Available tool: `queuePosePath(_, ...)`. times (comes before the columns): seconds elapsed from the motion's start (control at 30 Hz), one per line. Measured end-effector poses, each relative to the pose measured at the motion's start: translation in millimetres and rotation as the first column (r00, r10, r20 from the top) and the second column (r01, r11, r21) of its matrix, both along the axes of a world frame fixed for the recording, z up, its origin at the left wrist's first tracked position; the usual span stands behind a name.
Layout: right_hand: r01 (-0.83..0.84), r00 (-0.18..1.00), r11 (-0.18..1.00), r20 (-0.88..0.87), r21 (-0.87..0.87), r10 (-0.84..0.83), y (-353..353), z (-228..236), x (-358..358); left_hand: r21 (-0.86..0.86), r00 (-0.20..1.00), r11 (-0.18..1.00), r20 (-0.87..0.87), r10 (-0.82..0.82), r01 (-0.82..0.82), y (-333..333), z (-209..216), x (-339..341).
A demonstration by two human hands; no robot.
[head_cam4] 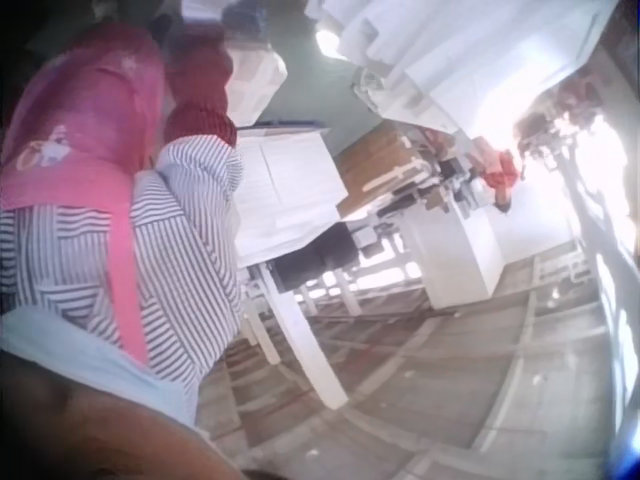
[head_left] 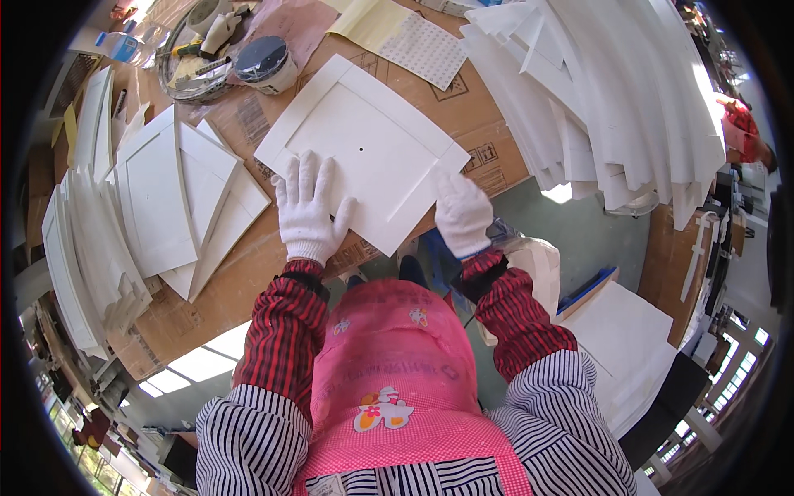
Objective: Cleaning and inspecting white cabinet door panels at a workstation.
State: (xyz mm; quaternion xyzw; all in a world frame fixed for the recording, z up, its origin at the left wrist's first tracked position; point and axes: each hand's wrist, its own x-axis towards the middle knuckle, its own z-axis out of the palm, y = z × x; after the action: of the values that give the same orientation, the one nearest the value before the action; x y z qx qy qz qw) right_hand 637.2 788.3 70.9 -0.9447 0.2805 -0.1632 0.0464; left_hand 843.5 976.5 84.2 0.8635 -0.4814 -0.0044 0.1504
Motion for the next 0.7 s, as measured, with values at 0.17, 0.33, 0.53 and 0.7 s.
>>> queuePosePath(0.17, -0.242, 0.969, 0.964, -0.023, 0.111, 0.246, 65.9, 5.2, -15.0, -0.004, 1.000, 1.000, 0.005, 0.019, -0.018, 4.5, -1.1, 0.4)
queuePosePath(0.33, 0.170, 0.981, 0.984, -0.098, 0.044, -0.166, -30.6, 11.0, -1.6, -0.016, 1.000, 1.000, -0.006, 0.006, -0.006, -2.2, -2.5, -2.2)
queuePosePath(0.53, -0.193, 0.980, 0.970, -0.016, 0.144, 0.197, 79.6, -1.2, -10.9, 0.004, 1.000, 1.000, -0.009, 0.026, -0.026, 10.7, -2.8, 5.9)
queuePosePath(0.7, 0.236, 0.972, 0.971, -0.003, 0.040, -0.236, -43.3, 8.3, -2.4, 0.004, 1.000, 1.000, -0.012, -0.025, 0.025, -2.7, 8.0, 3.8)
